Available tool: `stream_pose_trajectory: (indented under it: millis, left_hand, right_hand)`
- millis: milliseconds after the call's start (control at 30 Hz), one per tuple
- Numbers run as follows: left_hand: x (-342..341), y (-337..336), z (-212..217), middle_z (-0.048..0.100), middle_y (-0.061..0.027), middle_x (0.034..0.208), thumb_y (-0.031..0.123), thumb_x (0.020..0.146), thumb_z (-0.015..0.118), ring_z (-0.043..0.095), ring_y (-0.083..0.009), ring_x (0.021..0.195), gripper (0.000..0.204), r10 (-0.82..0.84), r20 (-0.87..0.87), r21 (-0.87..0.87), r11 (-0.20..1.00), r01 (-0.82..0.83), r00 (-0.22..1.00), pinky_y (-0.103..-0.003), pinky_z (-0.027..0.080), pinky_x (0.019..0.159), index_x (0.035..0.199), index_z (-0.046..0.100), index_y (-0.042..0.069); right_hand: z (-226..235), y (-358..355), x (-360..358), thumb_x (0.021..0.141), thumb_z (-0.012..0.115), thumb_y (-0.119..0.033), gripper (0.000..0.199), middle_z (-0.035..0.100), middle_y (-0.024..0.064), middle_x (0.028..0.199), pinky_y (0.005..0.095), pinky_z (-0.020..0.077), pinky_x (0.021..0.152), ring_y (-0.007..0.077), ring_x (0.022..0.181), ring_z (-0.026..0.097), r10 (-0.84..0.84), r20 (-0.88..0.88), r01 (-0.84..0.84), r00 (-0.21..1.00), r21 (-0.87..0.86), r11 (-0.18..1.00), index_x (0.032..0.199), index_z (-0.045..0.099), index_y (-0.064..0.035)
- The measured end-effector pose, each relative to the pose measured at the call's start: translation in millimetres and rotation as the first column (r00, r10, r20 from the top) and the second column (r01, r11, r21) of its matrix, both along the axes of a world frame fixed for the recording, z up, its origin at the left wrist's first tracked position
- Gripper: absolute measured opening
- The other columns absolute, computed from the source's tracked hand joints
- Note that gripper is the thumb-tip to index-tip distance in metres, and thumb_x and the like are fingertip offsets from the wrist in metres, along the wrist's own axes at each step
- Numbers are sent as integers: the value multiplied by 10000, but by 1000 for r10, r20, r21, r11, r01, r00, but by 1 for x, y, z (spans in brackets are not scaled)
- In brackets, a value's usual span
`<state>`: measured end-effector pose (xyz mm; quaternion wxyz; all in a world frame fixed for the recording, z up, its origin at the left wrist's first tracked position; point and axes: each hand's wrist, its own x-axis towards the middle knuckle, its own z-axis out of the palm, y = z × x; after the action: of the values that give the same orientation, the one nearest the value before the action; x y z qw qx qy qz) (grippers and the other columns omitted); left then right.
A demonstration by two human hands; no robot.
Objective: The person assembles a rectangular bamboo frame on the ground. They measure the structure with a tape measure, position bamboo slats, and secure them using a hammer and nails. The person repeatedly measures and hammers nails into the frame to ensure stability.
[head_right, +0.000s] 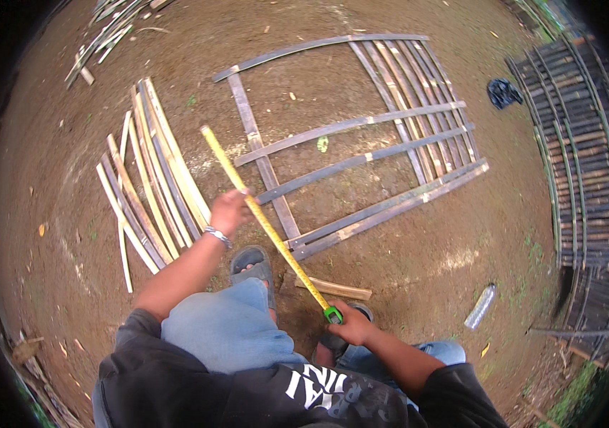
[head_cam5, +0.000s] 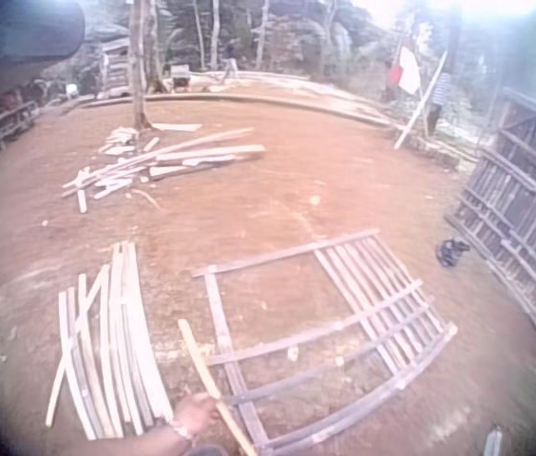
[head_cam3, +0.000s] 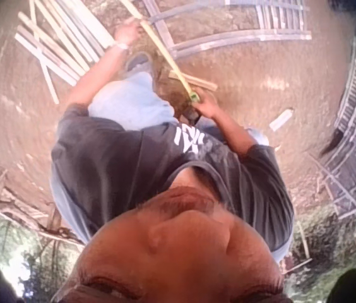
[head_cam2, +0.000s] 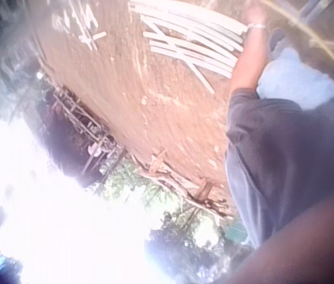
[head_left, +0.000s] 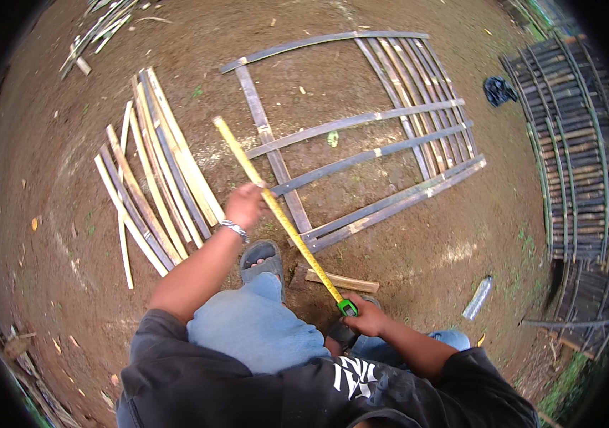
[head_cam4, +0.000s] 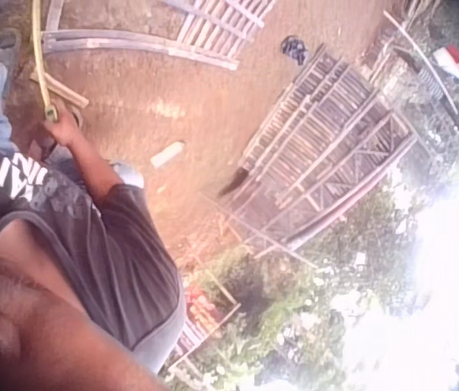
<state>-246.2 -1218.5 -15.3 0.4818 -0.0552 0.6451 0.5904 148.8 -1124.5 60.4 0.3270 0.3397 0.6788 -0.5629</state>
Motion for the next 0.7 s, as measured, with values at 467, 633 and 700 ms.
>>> stream_pose_trajectory:
  millis: [467,633,700]
  left_hand:
    - [-76,78,-26,722,-138,954,345,949,664,673,-294,875,345,-416,-684,-415,897,150,599,-430,534,831,1112,721,45]
    - [-84,68,-44,632,-155,1298,289,912,681,552,-334,1258,375,-606,-732,-623,780,53,311,-475,414,1090,1250,694,128]
    - [-83,63,-43,628,-137,1301,291,912,684,543,-328,1269,391,-683,-672,-691,717,89,287,-479,397,1102,1271,681,136]
  right_hand:
    - [-29,19,5,819,721,-282,637,674,183,1085,406,504,928,308,1044,653,-240,-68,247,968,124,961,1394,509,-104]
    - [-47,40,-58,824,707,-250,601,666,125,1023,363,512,863,240,946,639,-286,-59,291,956,102,951,1382,529,-112]
    - [-29,47,-98,825,718,-222,590,652,89,1003,334,507,834,191,908,616,-263,-47,266,964,87,960,1372,536,-94]
